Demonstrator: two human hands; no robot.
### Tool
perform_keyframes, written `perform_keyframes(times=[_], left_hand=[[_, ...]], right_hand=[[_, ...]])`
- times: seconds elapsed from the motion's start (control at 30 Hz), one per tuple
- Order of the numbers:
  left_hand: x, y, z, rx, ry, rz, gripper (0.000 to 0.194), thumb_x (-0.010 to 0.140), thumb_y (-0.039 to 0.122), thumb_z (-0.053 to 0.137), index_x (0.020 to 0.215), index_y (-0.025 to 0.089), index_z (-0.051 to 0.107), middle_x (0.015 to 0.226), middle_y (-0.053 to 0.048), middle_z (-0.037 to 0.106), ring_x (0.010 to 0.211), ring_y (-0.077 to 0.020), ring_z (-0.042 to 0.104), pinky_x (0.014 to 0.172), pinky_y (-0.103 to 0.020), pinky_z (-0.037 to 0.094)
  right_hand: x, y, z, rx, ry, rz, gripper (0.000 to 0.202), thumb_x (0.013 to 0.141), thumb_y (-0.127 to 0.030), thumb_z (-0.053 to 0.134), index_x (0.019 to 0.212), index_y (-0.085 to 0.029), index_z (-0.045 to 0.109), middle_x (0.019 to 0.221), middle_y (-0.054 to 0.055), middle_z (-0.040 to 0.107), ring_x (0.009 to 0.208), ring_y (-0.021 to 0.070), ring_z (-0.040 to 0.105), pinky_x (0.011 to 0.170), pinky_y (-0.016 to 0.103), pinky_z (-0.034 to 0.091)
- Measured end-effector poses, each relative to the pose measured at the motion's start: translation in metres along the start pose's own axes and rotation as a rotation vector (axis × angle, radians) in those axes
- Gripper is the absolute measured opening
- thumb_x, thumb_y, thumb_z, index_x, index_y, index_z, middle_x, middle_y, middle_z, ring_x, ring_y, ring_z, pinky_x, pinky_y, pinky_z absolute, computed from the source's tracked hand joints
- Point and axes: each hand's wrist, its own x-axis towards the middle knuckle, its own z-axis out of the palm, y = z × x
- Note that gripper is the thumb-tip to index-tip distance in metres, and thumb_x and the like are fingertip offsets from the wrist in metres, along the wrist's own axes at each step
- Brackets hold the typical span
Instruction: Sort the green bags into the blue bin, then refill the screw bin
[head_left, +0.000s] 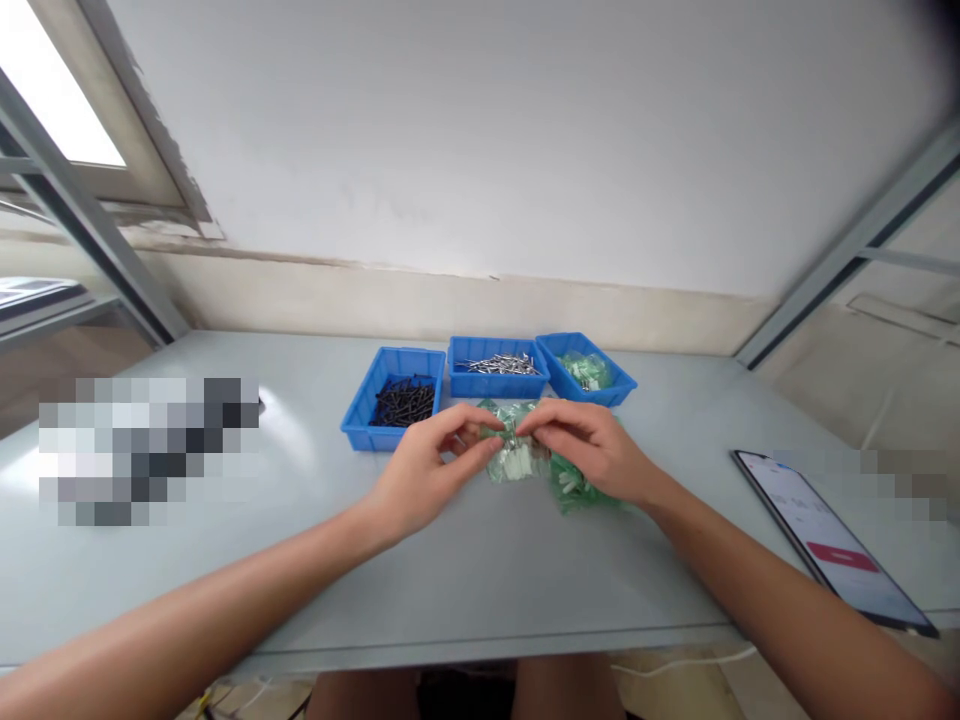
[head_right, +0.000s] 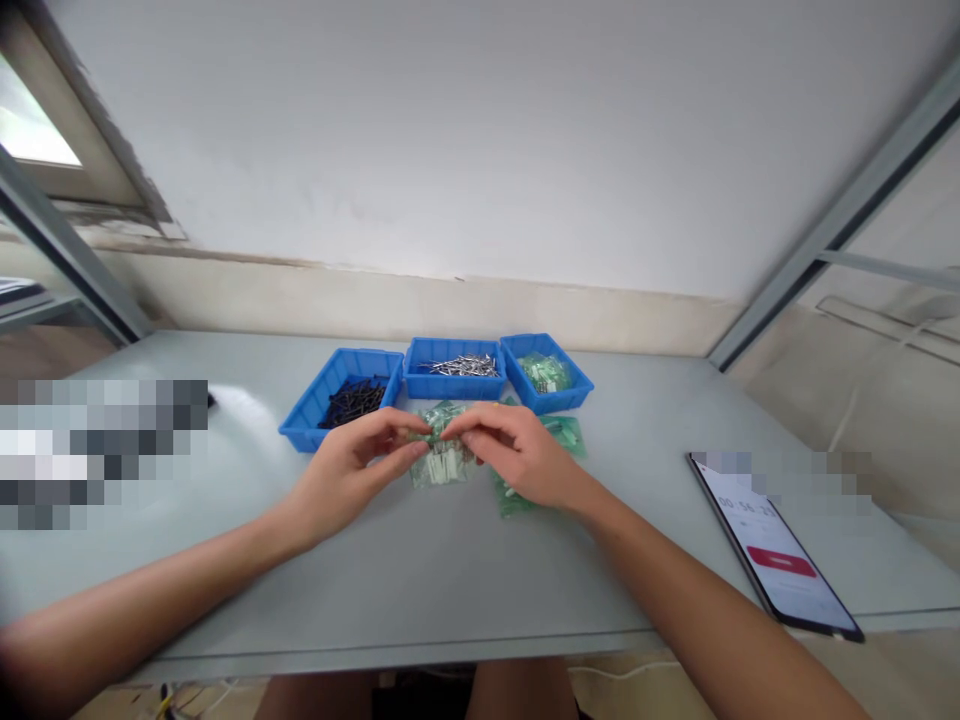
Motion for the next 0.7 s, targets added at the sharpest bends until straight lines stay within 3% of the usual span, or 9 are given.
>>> perform_keyframes(times=[0.23, 0.7], left_hand=[[-0.0017, 0.0020, 0.0014, -0.051, -0.008, 0.021, 0.013, 0.080, 0.023, 0.063, 0.092, 0.018, 0.061, 0.067, 0.004, 0.047, 0.062, -0.0097, 0.047, 0.060, -0.022, 0.043], [-0.0020, -0.0017, -0.0001, 0.075, 0.047, 0.068, 0.009, 0.086, 0.022, 0.056, 0.089, 0.018, 0.062, 0.074, 0.000, 0.060, 0.068, -0.0120, 0.055, 0.064, -0.024, 0.045]], right_hand=[[0.0021, -0.0001, 0.0028, -0.078, 0.051, 0.043, 0.012, 0.083, -0.024, 0.059, 0.092, -0.022, 0.066, 0.085, 0.002, 0.065, 0.072, 0.0129, 0.059, 0.060, 0.025, 0.046], [0.0040, -0.0001, 0.0035, -0.149, 0.050, 0.101, 0.013, 0.084, -0.029, 0.060, 0.092, -0.022, 0.067, 0.085, 0.002, 0.068, 0.069, 0.0126, 0.060, 0.058, 0.024, 0.047]])
